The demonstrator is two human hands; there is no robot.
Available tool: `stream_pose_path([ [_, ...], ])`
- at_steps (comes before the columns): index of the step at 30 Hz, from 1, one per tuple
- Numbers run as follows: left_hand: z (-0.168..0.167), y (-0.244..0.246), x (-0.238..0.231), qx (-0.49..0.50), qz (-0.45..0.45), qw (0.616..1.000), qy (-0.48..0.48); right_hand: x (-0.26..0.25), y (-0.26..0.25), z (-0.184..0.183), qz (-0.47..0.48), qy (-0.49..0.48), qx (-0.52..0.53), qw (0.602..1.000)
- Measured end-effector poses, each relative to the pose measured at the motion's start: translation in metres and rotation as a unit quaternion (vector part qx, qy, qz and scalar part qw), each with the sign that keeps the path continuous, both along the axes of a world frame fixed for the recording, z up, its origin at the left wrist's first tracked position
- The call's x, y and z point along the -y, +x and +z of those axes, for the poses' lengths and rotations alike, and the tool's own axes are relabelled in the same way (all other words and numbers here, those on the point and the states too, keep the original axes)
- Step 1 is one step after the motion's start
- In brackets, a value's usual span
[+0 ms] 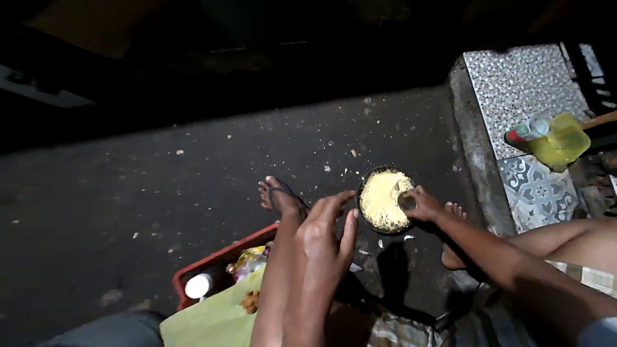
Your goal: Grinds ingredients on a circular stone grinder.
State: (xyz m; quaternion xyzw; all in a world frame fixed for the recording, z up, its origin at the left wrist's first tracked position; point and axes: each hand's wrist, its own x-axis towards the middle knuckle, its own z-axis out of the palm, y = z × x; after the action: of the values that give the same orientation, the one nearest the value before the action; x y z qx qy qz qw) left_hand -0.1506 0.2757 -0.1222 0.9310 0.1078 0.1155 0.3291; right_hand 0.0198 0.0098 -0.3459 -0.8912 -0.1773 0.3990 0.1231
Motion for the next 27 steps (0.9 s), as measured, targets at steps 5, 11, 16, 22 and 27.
stream_pose_path([
  [5, -0.001, 0.001, 0.002, -0.019, 0.001, 1.000, 0.008, -0.030, -0.005, -0.006, 0.022, -0.002, 0.028, 0.999],
  [11, -0.001, 0.001, 0.002, -0.004, 0.005, 1.000, 0.009, -0.047, 0.055, 0.005, -0.072, 0.104, -0.012, 0.992],
  [16, 0.001, 0.000, 0.003, -0.015, -0.003, 1.000, 0.005, -0.039, 0.023, -0.003, -0.074, 0.038, -0.020, 0.996],
  [22, 0.002, 0.003, 0.002, -0.011, -0.008, 1.000, 0.008, -0.032, -0.024, -0.010, 0.041, -0.017, 0.020, 0.999],
  [27, -0.004, 0.001, 0.005, -0.034, -0.020, 0.999, 0.001, -0.059, 0.013, -0.004, -0.135, 0.084, -0.020, 0.987],
])
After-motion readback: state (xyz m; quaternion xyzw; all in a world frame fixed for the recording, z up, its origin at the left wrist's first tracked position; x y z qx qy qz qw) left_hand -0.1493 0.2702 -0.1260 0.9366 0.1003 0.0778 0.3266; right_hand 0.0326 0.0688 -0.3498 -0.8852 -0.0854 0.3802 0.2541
